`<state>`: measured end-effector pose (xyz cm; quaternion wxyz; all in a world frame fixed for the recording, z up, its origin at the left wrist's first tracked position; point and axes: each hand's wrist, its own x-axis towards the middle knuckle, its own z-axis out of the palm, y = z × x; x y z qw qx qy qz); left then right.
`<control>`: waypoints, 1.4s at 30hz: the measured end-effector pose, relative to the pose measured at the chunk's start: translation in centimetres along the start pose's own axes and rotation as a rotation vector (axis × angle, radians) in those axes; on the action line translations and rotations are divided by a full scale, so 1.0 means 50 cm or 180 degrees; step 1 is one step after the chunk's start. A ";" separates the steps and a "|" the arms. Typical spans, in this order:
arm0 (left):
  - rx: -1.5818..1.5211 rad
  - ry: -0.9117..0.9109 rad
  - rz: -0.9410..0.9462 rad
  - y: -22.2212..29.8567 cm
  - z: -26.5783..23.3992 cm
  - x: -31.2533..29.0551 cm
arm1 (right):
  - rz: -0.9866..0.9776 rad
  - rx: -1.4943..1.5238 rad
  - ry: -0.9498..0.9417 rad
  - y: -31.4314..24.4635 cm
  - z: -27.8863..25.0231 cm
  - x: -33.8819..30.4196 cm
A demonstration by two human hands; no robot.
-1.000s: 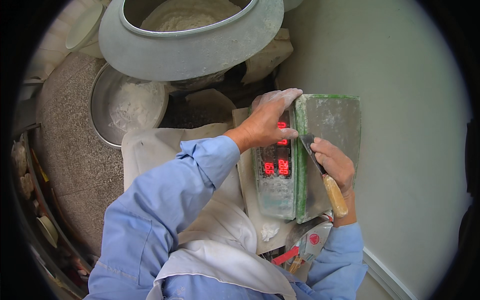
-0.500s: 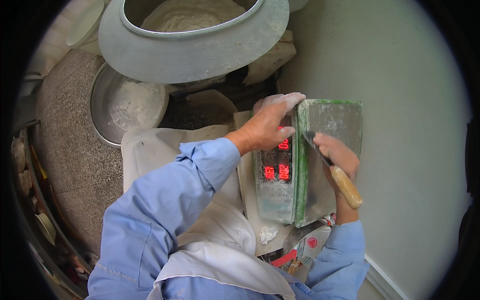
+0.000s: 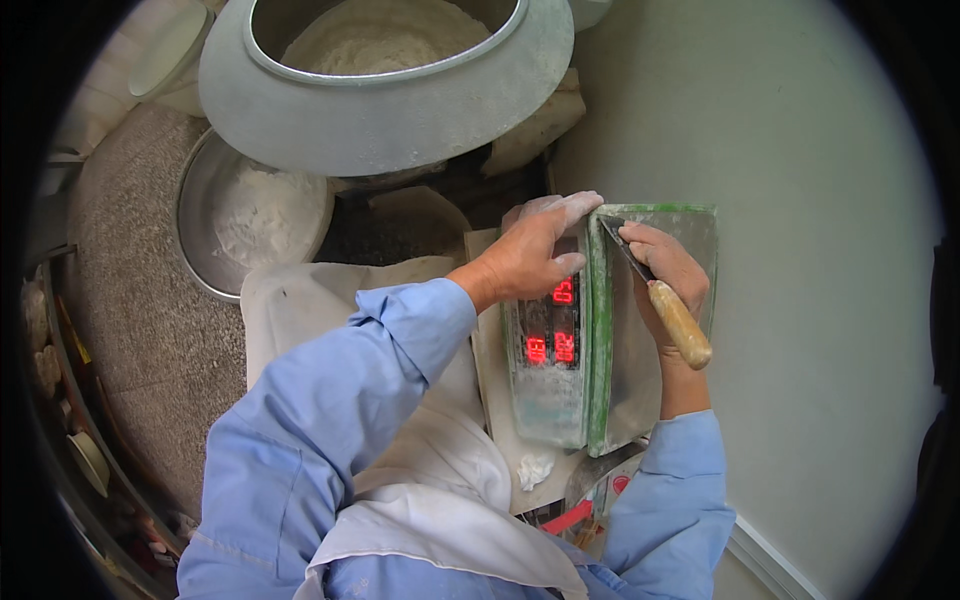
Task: The person cleans a digital scale by wiping its surface with a cloth and scraping residue with a small scraper. They then press buttons on the scale's control panel.
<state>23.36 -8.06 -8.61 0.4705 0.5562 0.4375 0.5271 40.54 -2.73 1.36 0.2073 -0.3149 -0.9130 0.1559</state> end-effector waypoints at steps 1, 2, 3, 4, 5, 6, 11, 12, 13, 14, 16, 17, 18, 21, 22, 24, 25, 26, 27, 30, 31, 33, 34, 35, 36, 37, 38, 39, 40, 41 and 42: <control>-0.0096 0.0024 0.0028 -0.001 0.000 0.001 | -0.0066 0.0112 0.0153 0.002 0.003 -0.001; 0.0009 0.0062 0.0066 -0.002 0.001 0.001 | 0.0084 0.0158 0.0191 0.002 0.006 -0.003; 0.0103 0.0101 0.0108 -0.003 0.003 0.002 | 0.0025 0.0250 0.0315 0.006 0.005 -0.003; 0.0233 0.0078 0.0035 -0.004 0.006 0.003 | 0.0422 0.0232 0.0557 0.005 0.005 -0.008; 0.0109 0.0148 0.0038 -0.004 0.010 0.004 | 0.1278 0.0679 0.0734 0.011 0.000 -0.005; 0.0034 0.0151 -0.0078 -0.005 0.012 0.003 | 0.1914 0.1161 0.0974 0.022 -0.008 0.001; 0.0006 0.0327 -0.0366 0.001 0.023 0.006 | 0.3134 0.1990 0.1655 0.091 -0.028 0.041; -0.0006 0.0358 -0.0396 0.002 0.024 0.008 | 0.3295 0.2010 0.1722 0.100 -0.029 0.042; -0.0021 0.0385 -0.0432 0.003 0.026 0.008 | 0.3444 0.1910 0.1877 0.104 -0.025 0.041; -0.0052 0.0421 -0.0442 0.003 0.028 0.008 | 0.3447 0.2174 0.1951 0.106 -0.020 0.039; -0.0112 0.0487 -0.0469 0.003 0.032 0.008 | 0.3485 0.2573 0.1699 0.097 -0.005 0.035; -0.0110 0.0503 -0.0455 0.002 0.033 0.008 | 0.3561 0.2816 0.1501 0.090 0.002 0.036; -0.0108 0.0516 -0.0442 0.001 0.033 0.009 | 0.3422 0.2810 0.1365 0.080 0.007 0.036; -0.0120 0.0548 -0.0357 0.001 0.031 0.008 | 0.3230 0.2082 0.1695 0.056 0.003 0.054; -0.0134 0.0561 -0.0322 0.001 0.032 0.008 | 0.3328 0.2033 0.1817 0.049 0.004 0.059; -0.0116 0.0518 -0.0384 0.002 0.031 0.008 | 0.3240 0.2450 0.1428 0.029 0.016 0.056; -0.0103 0.0498 -0.0424 0.002 0.029 0.007 | 0.3292 0.2642 0.1190 0.021 0.023 0.055; -0.0091 0.0508 -0.0426 0.003 0.029 0.006 | 0.3255 0.2731 0.1034 0.018 0.025 0.055; -0.0081 0.0509 -0.0427 0.003 0.029 0.006 | 0.3094 0.2555 0.1222 0.017 0.027 0.058; -0.0120 0.0495 -0.0444 0.001 0.032 0.007 | 0.3062 0.2384 0.1264 0.018 0.033 0.064; -0.0142 0.0492 -0.0453 0.000 0.032 0.007 | 0.3076 0.2324 0.1373 0.018 0.034 0.065; -0.0049 0.0502 -0.0449 -0.002 0.032 0.005 | 0.3057 0.2329 0.1327 0.016 0.035 0.067; -0.0003 0.0501 -0.0453 -0.002 0.033 0.004 | 0.3047 0.2391 0.1170 0.016 0.033 0.069; -0.0027 0.0516 -0.0475 -0.002 0.033 0.004 | 0.3224 0.2529 0.0823 0.013 0.034 0.067; -0.0056 0.0522 -0.0500 -0.002 0.034 0.004 | 0.3173 0.2467 0.0738 0.014 0.030 0.069; -0.0089 0.0530 -0.0521 -0.002 0.035 0.005 | 0.2964 0.2343 0.1036 0.013 0.030 0.068; 0.0007 0.0538 -0.0417 -0.001 0.036 0.004 | 0.2938 0.2278 0.1142 0.015 0.028 0.067; 0.0108 0.0556 -0.0314 0.000 0.037 0.002 | 0.2798 0.2131 0.1418 0.018 0.024 0.068; 0.0219 0.0588 -0.0217 0.000 0.034 0.001 | 0.2801 0.2235 0.1563 0.017 0.025 0.064; 0.0229 0.0607 -0.0217 0.000 0.031 0.000 | 0.2902 0.2414 0.1267 0.021 0.023 0.064; 0.0232 0.0615 -0.0218 0.001 0.031 0.000 | 0.2830 0.2501 0.1190 0.020 0.024 0.059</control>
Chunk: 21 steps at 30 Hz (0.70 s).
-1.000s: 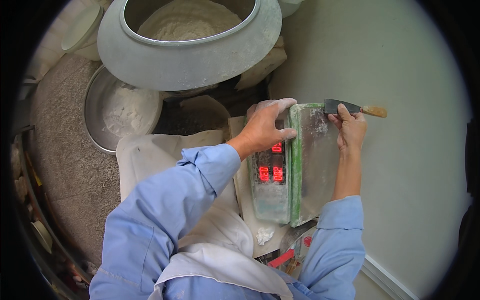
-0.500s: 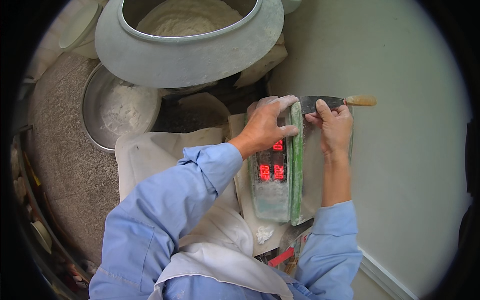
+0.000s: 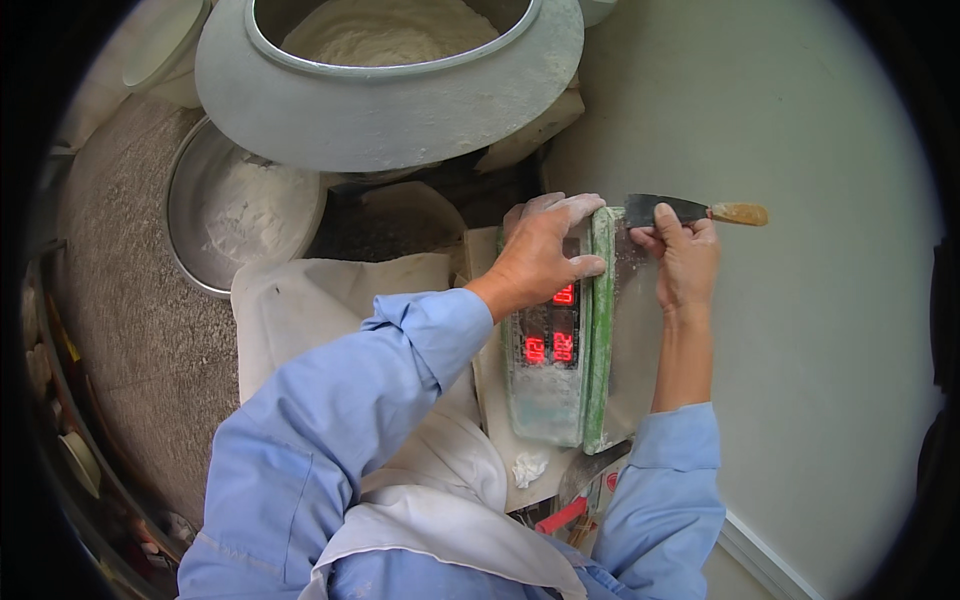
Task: The person cleans a digital scale by wiping its surface with a cloth and scraping residue with a small scraper. They then press buttons on the scale's control panel.
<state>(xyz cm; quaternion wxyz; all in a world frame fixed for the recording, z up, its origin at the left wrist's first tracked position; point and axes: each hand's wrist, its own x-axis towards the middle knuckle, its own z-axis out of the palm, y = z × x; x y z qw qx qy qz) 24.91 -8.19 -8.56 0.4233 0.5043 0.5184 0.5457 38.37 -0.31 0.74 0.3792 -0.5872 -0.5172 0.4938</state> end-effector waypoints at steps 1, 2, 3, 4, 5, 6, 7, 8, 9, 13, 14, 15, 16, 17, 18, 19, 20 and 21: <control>-0.0003 -0.0004 0.0004 0.002 0.000 0.000 | 0.0157 -0.0013 -0.0105 0.002 -0.001 -0.001; -0.0057 -0.0029 -0.0039 0.003 0.001 0.000 | 0.0430 -0.0080 -0.0213 0.001 -0.004 0.001; -0.0115 -0.0058 -0.0075 0.004 0.000 0.002 | 0.0133 -0.0106 -0.0172 0.002 -0.005 0.000; -0.0167 -0.0076 -0.0106 0.005 -0.002 0.003 | 0.0076 -0.0178 -0.0187 0.001 -0.006 0.002; -0.0063 -0.0072 -0.0046 0.006 -0.003 0.004 | -0.0093 -0.0213 -0.0159 0.000 -0.006 0.003; 0.0046 -0.0058 0.0009 0.007 -0.005 0.003 | -0.0167 -0.0336 0.0038 -0.002 -0.007 0.003; 0.0149 -0.0038 0.0051 0.008 -0.007 0.001 | 0.0029 -0.0383 -0.0193 -0.004 -0.007 0.004; 0.0115 -0.0067 -0.0062 0.009 -0.007 0.001 | 0.0019 -0.0395 -0.0274 -0.007 -0.007 0.004; 0.0065 -0.0094 -0.0176 0.010 -0.006 0.000 | 0.0134 -0.0434 -0.0426 -0.008 -0.006 0.004; 0.0195 -0.0133 -0.0140 0.007 -0.005 0.001 | -0.0071 -0.0452 -0.0465 -0.009 -0.006 0.010; 0.0051 -0.0155 -0.0207 0.005 -0.006 0.002 | 0.0022 -0.0555 -0.0466 -0.008 -0.006 0.013; -0.0092 -0.0185 -0.0275 0.006 -0.005 0.001 | 0.0028 -0.0604 -0.0477 -0.007 -0.007 0.014; -0.0240 -0.0224 -0.0343 0.006 -0.004 0.001 | 0.0002 -0.0591 -0.0619 -0.006 -0.008 0.016; -0.0105 -0.0168 -0.0293 0.007 -0.003 0.000 | 0.0119 -0.0589 -0.0549 -0.006 -0.009 0.019; 0.0023 -0.0114 -0.0239 0.007 -0.002 -0.001 | 0.0199 -0.0527 -0.0613 -0.006 -0.010 0.022; 0.0147 -0.0050 -0.0183 0.008 -0.002 -0.001 | 0.0270 -0.0495 -0.0594 -0.007 -0.010 0.025; 0.0080 -0.0127 -0.0189 0.007 -0.002 0.000 | 0.0205 -0.0428 -0.0736 -0.008 -0.009 0.026; 0.0017 -0.0193 -0.0200 0.005 -0.004 0.001 | 0.0137 -0.0381 -0.0803 -0.011 -0.007 0.028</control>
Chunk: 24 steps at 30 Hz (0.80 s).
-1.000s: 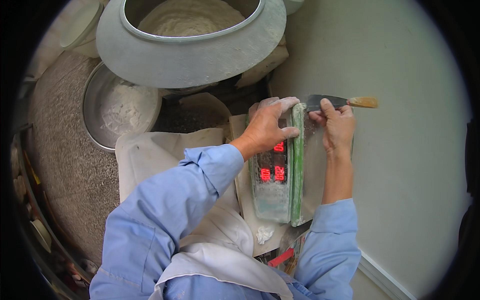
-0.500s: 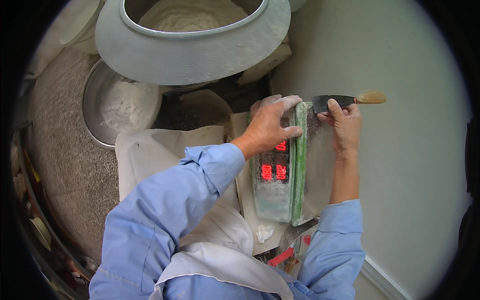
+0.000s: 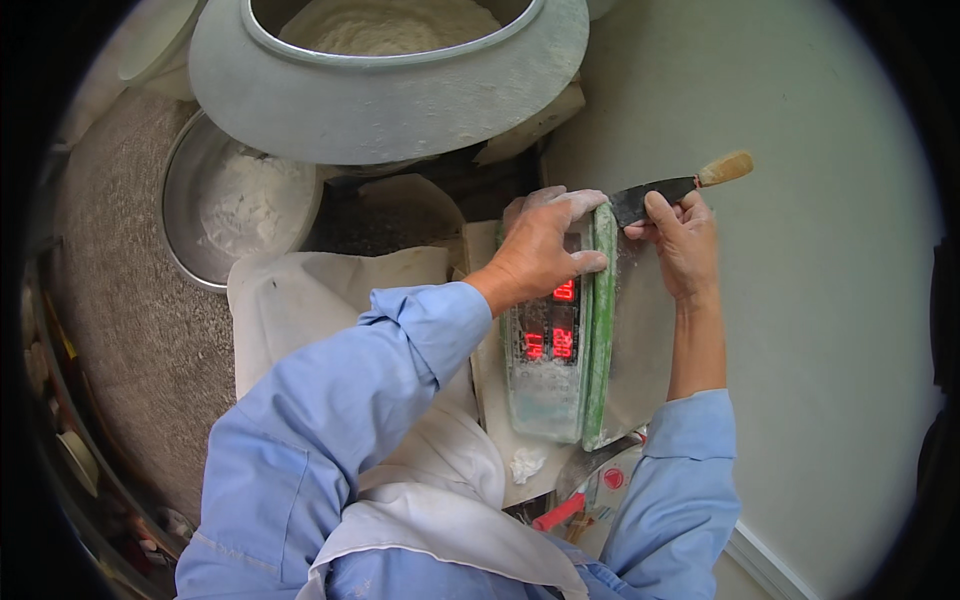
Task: The person cleans a digital scale by wiping its surface with a cloth and scraping residue with a small scraper. They then press buttons on the scale's control panel.
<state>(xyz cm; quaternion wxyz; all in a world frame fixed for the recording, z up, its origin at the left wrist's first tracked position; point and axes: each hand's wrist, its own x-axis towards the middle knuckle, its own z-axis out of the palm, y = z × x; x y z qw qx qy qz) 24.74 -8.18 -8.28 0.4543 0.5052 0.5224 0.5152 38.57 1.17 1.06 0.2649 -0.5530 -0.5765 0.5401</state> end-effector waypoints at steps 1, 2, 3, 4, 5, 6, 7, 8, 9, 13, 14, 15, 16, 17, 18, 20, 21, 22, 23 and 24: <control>-0.0095 -0.0034 0.0030 -0.002 -0.003 0.000 | 0.0068 -0.0026 0.0068 -0.003 0.003 0.001; -0.0011 -0.0029 0.0085 -0.003 -0.005 0.000 | -0.0181 -0.0240 -0.0116 -0.008 0.009 0.003; 0.0031 0.0000 0.0188 -0.005 -0.005 -0.001 | -0.0289 -0.0522 -0.0156 -0.015 0.013 0.005; 0.0069 0.0005 0.0263 -0.006 -0.005 -0.003 | -0.0470 -0.0788 -0.0245 -0.022 0.017 0.005; 0.0098 0.0090 0.0291 -0.006 -0.004 -0.004 | -0.0588 -0.1236 -0.0297 -0.029 0.025 0.009; 0.0126 0.0161 0.0295 -0.006 -0.002 -0.005 | -0.0787 -0.1668 -0.0407 -0.035 0.034 0.016; 0.0154 0.0238 0.0306 -0.006 0.001 -0.005 | -0.1027 -0.2069 -0.0561 -0.043 0.041 0.023; 0.0281 0.0300 0.0152 -0.004 0.004 -0.006 | -0.1060 -0.2236 -0.0615 -0.051 0.044 0.027; 0.0404 0.0361 -0.0008 -0.001 0.010 -0.010 | -0.1122 -0.2372 -0.0715 -0.058 0.047 0.030; 0.0633 0.0448 -0.0682 0.012 0.027 -0.023 | -0.1627 -0.2727 -0.0855 -0.072 0.047 0.022; 0.0614 0.0461 -0.0681 0.014 0.028 -0.025 | -0.1549 -0.2590 -0.0832 -0.075 0.044 0.018; 0.0604 0.0443 -0.0702 0.015 0.028 -0.027 | -0.1470 -0.2450 -0.0805 -0.076 0.042 0.017; 0.0620 0.0434 -0.0721 0.017 0.028 -0.027 | -0.1412 -0.2284 -0.0754 -0.078 0.040 0.016; 0.0656 0.0500 -0.0691 0.018 0.028 -0.028 | -0.1211 -0.1572 -0.0757 -0.077 0.040 0.018; 0.0708 0.0559 -0.0665 0.021 0.029 -0.029 | -0.1114 -0.1846 -0.0756 -0.079 0.040 0.019; 0.0846 0.0594 -0.0710 0.028 0.031 -0.028 | -0.0926 -0.2478 -0.0728 -0.081 0.042 0.025; 0.0928 0.0567 -0.0792 0.032 0.031 -0.029 | -0.1016 -0.2276 -0.0949 -0.076 0.049 0.028; 0.1012 0.0542 -0.0874 0.035 0.031 -0.030 | -0.1144 -0.2279 -0.1010 -0.076 0.052 0.028; 0.1031 0.0540 -0.0937 0.038 0.032 -0.030 | -0.1143 -0.2307 -0.1009 -0.077 0.055 0.026; 0.1050 0.0537 -0.1001 0.041 0.033 -0.030 | -0.1190 -0.2287 -0.1093 -0.076 0.059 0.023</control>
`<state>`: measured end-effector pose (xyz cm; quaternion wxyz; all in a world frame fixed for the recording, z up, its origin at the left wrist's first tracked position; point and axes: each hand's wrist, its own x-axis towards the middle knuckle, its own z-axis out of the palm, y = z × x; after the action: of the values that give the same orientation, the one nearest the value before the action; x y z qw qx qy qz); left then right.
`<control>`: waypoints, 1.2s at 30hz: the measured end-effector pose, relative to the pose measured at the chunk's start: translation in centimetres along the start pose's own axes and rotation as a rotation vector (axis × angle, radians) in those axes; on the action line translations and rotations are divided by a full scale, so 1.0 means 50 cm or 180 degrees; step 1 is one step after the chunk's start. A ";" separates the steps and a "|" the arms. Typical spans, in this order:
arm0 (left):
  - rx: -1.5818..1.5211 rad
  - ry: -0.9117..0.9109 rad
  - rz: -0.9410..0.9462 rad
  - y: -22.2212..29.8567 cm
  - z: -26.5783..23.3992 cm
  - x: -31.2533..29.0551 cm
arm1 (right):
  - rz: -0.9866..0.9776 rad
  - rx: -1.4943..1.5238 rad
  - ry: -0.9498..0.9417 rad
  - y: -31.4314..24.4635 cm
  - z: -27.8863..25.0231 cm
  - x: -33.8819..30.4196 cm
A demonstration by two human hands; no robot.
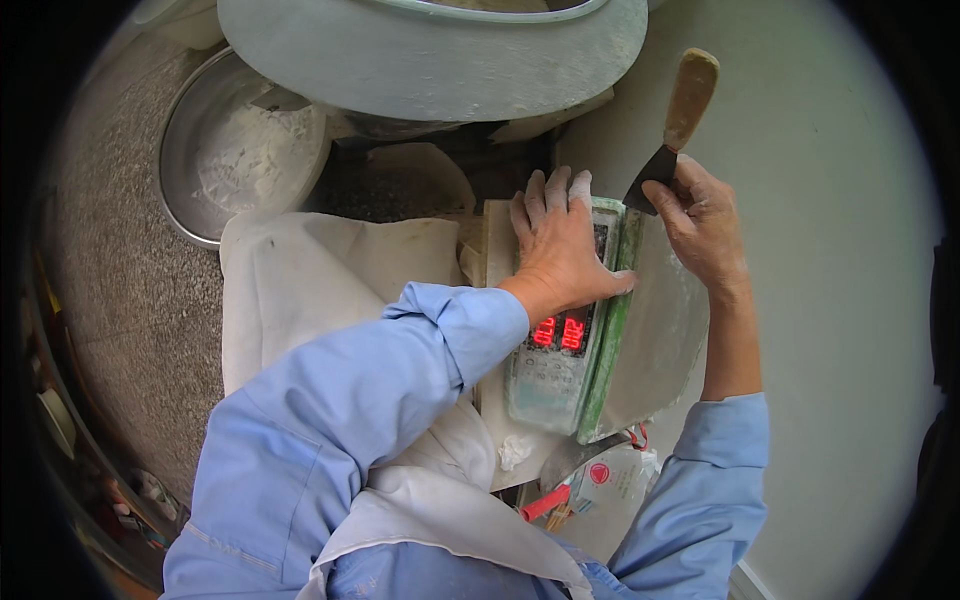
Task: The person cleans a digital scale by wiping its surface with a cloth and scraping residue with a small scraper. They then press buttons on the scale's control panel.
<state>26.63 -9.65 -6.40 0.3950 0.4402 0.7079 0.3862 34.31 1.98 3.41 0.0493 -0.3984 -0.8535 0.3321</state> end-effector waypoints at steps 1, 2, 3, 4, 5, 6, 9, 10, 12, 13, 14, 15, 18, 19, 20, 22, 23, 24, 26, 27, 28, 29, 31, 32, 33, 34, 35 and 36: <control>0.0024 -0.0013 -0.0061 0.001 0.000 -0.001 | 0.0059 -0.0267 0.0027 -0.004 0.000 -0.003; 0.0013 -0.0002 -0.0063 0.002 -0.001 -0.002 | 0.0039 -0.0487 0.0008 -0.009 -0.002 -0.006; 0.0001 0.0007 -0.0062 0.002 -0.001 -0.002 | 0.0025 -0.0685 0.0124 -0.013 0.001 -0.011; 0.0008 -0.0025 -0.0072 0.002 0.000 -0.003 | -0.0146 -0.0750 -0.0102 -0.016 0.001 -0.013; -0.0041 -0.0002 -0.0051 0.002 0.000 -0.004 | -0.0311 -0.0794 -0.0194 -0.018 0.005 -0.014; -0.0076 -0.0012 -0.0044 0.001 0.000 -0.003 | -0.0371 -0.0872 -0.0384 -0.020 0.009 -0.016; -0.0106 -0.0003 -0.0068 0.003 0.000 -0.004 | -0.0343 -0.0484 0.0021 -0.021 0.009 -0.009; -0.0084 0.0007 -0.0083 0.004 0.001 -0.006 | -0.0237 -0.0382 0.0164 -0.019 0.010 -0.005; -0.0112 -0.0027 -0.0121 0.006 0.001 -0.007 | -0.0191 -0.0645 -0.0107 -0.016 0.007 -0.004; -0.0090 -0.0048 -0.0142 0.006 0.000 -0.007 | -0.0308 -0.0643 -0.0257 -0.015 0.007 -0.007; -0.0106 -0.0029 -0.0147 0.006 0.000 -0.006 | -0.0422 -0.0621 -0.0525 -0.013 0.006 -0.011; -0.0097 -0.0024 -0.0156 0.006 0.000 -0.006 | -0.0567 -0.0563 -0.0499 -0.009 0.003 -0.008; -0.0141 0.0012 -0.0148 0.008 0.001 -0.008 | -0.0269 -0.0541 0.0081 0.002 -0.007 0.003; -0.0134 -0.0017 -0.0166 0.007 0.000 -0.008 | -0.0280 -0.0733 0.0027 0.006 -0.008 0.002; -0.0157 -0.0009 -0.0172 0.007 0.000 -0.009 | -0.0265 -0.0670 0.0009 0.008 -0.012 0.002; -0.0129 -0.0014 -0.0227 0.008 0.000 -0.009 | -0.0220 -0.0525 0.0019 0.010 -0.022 0.006; -0.0147 -0.0023 -0.0245 0.007 -0.001 -0.007 | 0.0017 0.0343 0.0119 0.011 -0.023 0.006; -0.0145 -0.0007 -0.0238 0.007 0.000 -0.008 | 0.0048 0.0391 0.0071 0.010 -0.025 0.006; -0.0150 0.0012 -0.0195 0.009 0.002 -0.008 | 0.0336 0.0416 0.0050 0.009 -0.026 0.006; -0.0152 0.0027 -0.0172 0.008 0.001 -0.008 | 0.0452 -0.0048 -0.0134 0.008 -0.026 0.005; -0.0124 -0.0034 -0.0194 0.007 0.001 -0.007 | 0.0338 0.0112 -0.0250 0.008 -0.024 0.003; -0.0152 0.0008 -0.0178 0.006 0.000 -0.007 | 0.0319 0.0244 -0.0257 0.008 -0.021 0.002; -0.0133 -0.0020 -0.0218 0.006 0.000 -0.007 | 0.0218 0.0350 -0.0235 0.008 -0.016 -0.003; -0.0123 -0.0037 -0.0229 0.006 0.000 -0.009 | 0.0221 0.0202 -0.0171 0.009 -0.014 -0.005; -0.0104 -0.0009 -0.0212 0.007 0.001 -0.010 | 0.0180 0.0122 -0.0160 0.010 -0.013 -0.008; -0.0073 -0.0010 -0.0207 0.008 0.001 -0.010 | 0.0196 0.0057 -0.0112 0.011 -0.012 -0.007; -0.0084 0.0017 -0.0194 0.008 0.002 -0.009 | 0.0162 0.0016 -0.0110 0.013 -0.011 -0.008; -0.0075 0.0004 -0.0198 0.008 0.002 -0.009 | 0.0196 0.0003 -0.0068 0.013 -0.010 -0.006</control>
<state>26.96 -9.92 -5.98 0.4116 0.4130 0.7169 0.3823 35.13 2.34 3.46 0.0301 -0.4208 -0.8412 0.3381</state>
